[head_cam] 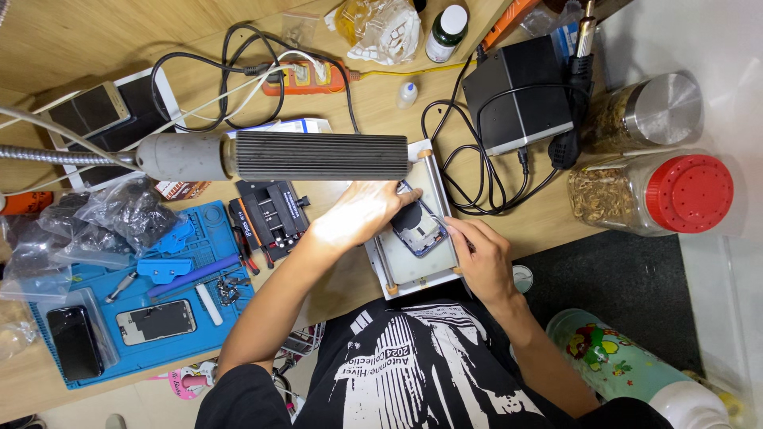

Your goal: The person uses a small metal tool to scrape and adjust components on a disassembled mobile phone placed on a workbench. The person repeatedly scrapes the same area of the phone's internal frame and occasionally repositions the phone.

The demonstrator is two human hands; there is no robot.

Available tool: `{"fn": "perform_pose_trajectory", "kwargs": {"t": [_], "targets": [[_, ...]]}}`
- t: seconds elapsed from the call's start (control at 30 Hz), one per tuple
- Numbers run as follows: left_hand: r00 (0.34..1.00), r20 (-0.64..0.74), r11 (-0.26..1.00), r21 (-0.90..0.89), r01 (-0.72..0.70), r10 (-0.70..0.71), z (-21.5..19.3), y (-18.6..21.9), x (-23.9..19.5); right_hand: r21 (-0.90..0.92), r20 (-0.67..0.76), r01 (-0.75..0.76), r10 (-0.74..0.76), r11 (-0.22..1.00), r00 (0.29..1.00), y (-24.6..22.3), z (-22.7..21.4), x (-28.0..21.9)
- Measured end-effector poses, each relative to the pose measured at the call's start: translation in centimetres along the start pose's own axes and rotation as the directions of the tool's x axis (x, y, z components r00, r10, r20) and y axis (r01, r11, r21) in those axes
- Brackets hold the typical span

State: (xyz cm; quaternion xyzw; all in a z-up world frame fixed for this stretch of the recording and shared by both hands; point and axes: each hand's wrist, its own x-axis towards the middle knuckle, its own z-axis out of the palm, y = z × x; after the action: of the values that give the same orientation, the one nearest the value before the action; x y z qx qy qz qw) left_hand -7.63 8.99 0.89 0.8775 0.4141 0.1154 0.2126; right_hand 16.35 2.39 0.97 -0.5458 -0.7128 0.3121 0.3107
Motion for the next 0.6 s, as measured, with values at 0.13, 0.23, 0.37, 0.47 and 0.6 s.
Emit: {"fn": "perform_pose_trajectory", "kwargs": {"t": [0.13,0.23,0.37,0.47,0.6], "targets": [[0.993,0.116,0.996,-0.078,0.049,-0.039,-0.8,0.0,-0.2,-0.011,-0.013,-0.006,0.006,1.000,1.000,-0.1,0.3,0.0],[0.999,-0.050,0.994,-0.111,-0.017,0.012,-1.2,0.4,-0.9,0.027,0.002,-0.078,0.078,0.997,0.997,-0.1,0.5,-0.2],[0.990,0.052,0.970,-0.199,0.136,-0.128,-1.4,0.4,-2.3,-0.030,-0.023,0.004,-0.005,1.000,1.000,0.4,0.8,0.2],[0.978,0.005,0.959,-0.193,0.208,-0.211,-1.0,0.7,-3.4,-0.069,-0.024,0.042,-0.044,0.997,0.999,0.6,0.8,0.6],[0.961,-0.237,0.988,-0.089,0.127,-0.145,0.2,1.8,-4.2,-0.083,-0.027,0.064,-0.067,0.994,0.997,0.8,0.8,0.8]]}}
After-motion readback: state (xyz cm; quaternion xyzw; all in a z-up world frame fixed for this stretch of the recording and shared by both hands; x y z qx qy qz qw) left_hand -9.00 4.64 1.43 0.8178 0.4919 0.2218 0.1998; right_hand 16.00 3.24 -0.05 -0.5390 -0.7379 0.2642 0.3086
